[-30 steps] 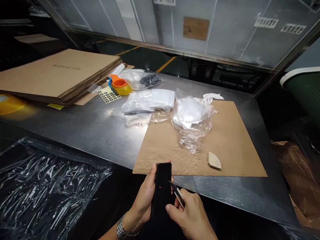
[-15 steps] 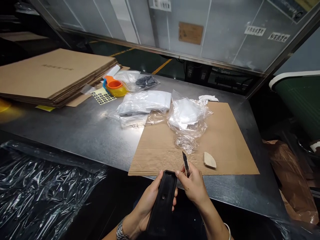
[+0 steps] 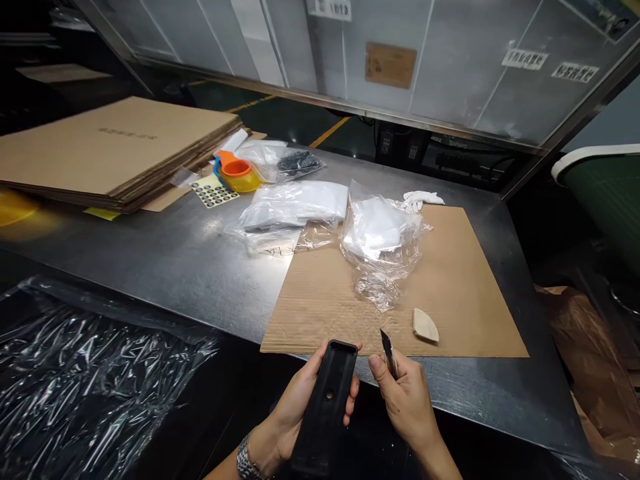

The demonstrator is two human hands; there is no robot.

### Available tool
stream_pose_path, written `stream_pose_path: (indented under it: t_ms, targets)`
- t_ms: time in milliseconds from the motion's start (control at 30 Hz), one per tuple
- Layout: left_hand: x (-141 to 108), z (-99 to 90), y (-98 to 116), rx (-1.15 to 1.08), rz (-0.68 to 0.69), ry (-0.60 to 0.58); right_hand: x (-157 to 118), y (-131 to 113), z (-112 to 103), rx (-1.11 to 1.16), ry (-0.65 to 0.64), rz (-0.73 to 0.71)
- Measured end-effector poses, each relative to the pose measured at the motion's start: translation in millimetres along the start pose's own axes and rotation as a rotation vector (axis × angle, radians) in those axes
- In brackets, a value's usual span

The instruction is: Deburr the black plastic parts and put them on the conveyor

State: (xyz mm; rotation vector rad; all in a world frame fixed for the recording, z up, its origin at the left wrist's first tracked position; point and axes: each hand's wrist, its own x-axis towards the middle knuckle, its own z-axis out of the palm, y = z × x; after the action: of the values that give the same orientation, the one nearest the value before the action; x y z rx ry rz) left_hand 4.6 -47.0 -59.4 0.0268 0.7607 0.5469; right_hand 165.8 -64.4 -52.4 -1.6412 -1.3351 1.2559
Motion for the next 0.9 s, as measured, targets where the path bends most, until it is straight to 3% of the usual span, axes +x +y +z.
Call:
stream_pose_path:
  t_ms: [300, 400, 533, 700, 767, 900]
  targets:
    - [-0.2, 2.3, 7.1, -0.055, 0.012, -0.005, -2.1, 14.5, -17.8, -0.184, 0.055, 0.019]
    - [1.1, 1.4, 8.7, -0.087, 0.042, 0.022, 5.5, 28.5, -38.8, -0.377, 0.219, 0.042]
    - [1.4, -1.0, 7.8, -0.130, 0.125, 0.104, 25.0, 47.3, -79.4, -0.867, 0.514, 0.091]
    - [12.5, -5.8, 10.8, 0.047, 0.300, 0.243, 46.3, 66.2, -113.3, -1.107, 0.663, 0.074]
    - [26.7, -11.7, 18.0, 0.191, 0.395, 0.264, 52.1, 73.8, -116.0, -1.162, 0.689, 0.017]
    - [67.3, -23.9, 41.6, 0.385, 0.738, 0.313, 67.0, 79.8, -111.1, -1.189, 0.745, -0.120]
